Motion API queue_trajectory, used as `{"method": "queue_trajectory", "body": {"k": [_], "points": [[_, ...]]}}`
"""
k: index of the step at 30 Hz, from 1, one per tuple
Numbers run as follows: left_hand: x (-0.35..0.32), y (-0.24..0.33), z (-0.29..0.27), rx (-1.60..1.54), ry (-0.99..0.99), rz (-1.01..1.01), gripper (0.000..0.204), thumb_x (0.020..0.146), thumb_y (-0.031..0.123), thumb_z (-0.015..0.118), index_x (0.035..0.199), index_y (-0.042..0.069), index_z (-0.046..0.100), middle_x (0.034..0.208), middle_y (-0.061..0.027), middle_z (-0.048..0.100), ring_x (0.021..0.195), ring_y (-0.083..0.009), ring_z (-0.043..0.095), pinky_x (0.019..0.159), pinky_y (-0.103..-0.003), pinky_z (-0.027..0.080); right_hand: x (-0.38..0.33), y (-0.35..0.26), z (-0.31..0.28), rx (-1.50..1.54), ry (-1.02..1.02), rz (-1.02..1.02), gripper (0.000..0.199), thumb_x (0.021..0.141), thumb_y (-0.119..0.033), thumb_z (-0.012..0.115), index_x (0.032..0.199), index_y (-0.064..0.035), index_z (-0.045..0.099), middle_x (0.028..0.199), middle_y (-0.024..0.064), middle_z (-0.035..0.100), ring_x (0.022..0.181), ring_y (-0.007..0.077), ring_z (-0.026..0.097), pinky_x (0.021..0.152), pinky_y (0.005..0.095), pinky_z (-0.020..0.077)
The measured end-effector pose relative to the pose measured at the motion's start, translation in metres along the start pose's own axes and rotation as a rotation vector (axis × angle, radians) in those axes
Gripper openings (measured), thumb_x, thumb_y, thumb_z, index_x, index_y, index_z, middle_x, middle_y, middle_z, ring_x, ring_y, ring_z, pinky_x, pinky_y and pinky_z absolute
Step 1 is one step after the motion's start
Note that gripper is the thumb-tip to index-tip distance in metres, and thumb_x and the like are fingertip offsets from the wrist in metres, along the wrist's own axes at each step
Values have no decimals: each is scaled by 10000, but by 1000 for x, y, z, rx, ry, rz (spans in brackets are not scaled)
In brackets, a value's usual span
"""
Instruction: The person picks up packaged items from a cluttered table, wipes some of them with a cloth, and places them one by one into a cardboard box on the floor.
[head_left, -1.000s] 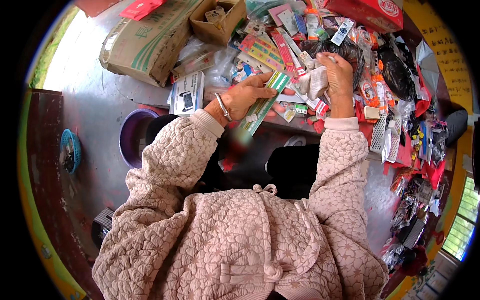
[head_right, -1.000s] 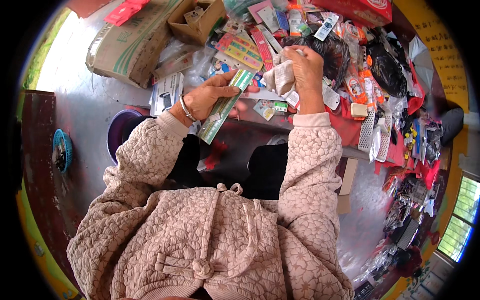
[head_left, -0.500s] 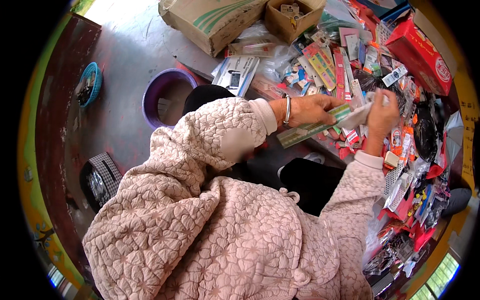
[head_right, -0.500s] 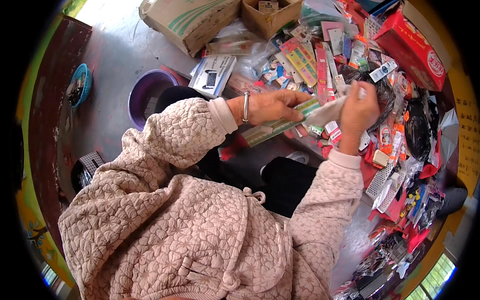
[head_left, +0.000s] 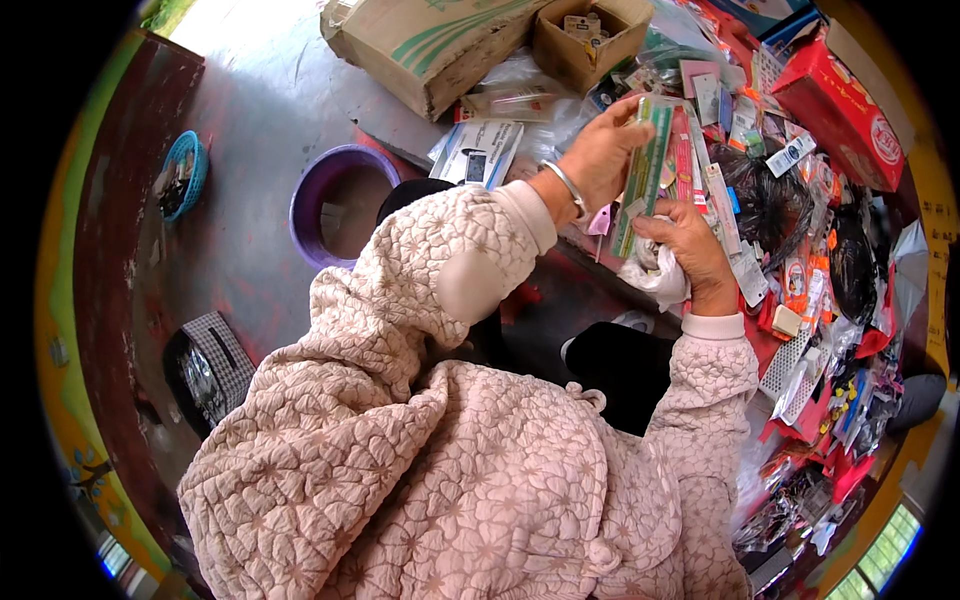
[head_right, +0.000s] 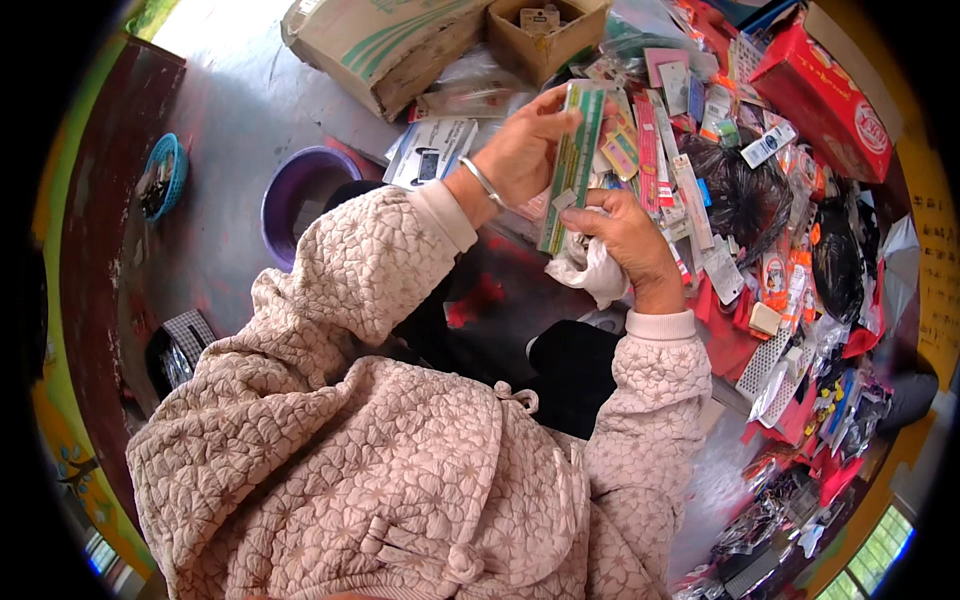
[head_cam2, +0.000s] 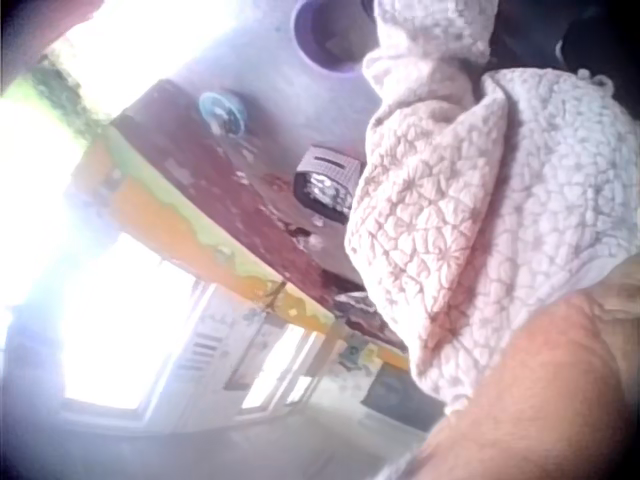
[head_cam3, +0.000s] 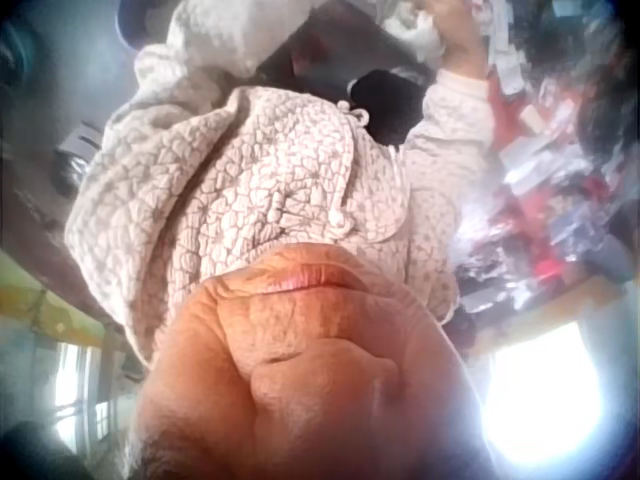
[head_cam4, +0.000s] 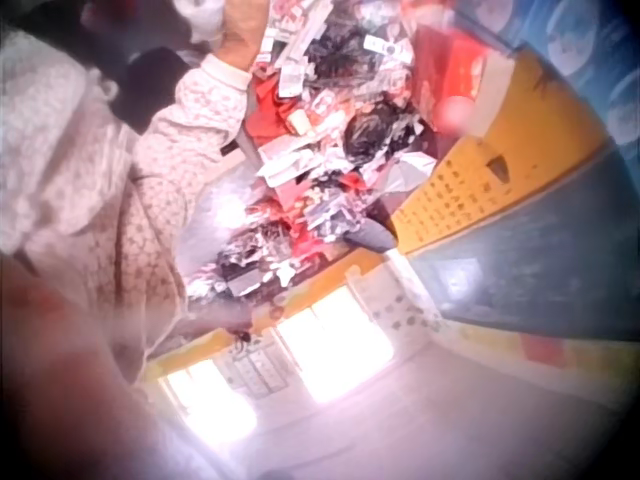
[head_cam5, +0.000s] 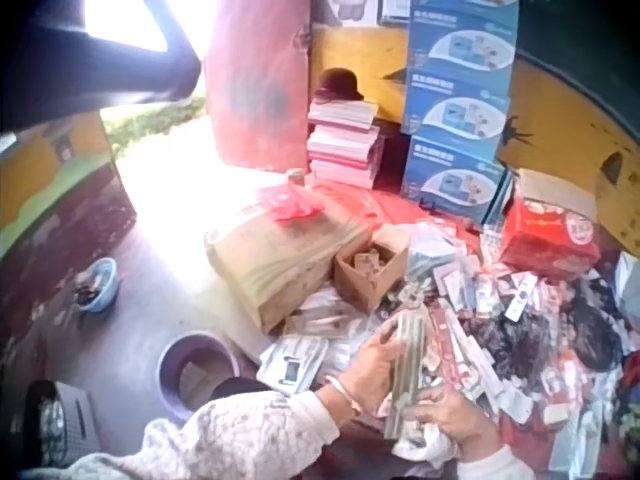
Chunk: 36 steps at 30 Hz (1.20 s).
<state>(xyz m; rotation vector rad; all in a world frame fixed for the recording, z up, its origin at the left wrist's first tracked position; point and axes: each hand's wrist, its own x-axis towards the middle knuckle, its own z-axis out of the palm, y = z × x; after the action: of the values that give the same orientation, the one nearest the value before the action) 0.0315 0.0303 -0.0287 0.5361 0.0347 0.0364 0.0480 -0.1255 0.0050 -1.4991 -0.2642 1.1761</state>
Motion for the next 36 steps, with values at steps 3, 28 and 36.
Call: {"method": "queue_trajectory", "body": {"k": [3,28,36], "points": [[-3,-3,5,-206,-144,-205,405,867,175,503,1227,50,368,1128,-123,532,987,-211,552,881,-341,437,-5,-4,-8,57,-35,28,141,768,-135,603,779,3,631,692,43,617,583,100,558,554,222,434],[17,6,-9,-142,66,104,376,945,265,302,1247,41,309,1232,-154,459,1125,-268,470,939,-350,424,-10,18,-20,-148,263,-111,329,856,-338,540,801,-17,589,685,0,541,607,107,530,548,262,428],[7,6,11,-92,179,-115,402,931,342,351,1234,80,319,1225,-135,469,1085,-239,495,940,-374,383,-5,12,2,-527,441,-412,202,825,-169,523,717,-4,569,629,12,545,555,100,515,491,256,410]]}}
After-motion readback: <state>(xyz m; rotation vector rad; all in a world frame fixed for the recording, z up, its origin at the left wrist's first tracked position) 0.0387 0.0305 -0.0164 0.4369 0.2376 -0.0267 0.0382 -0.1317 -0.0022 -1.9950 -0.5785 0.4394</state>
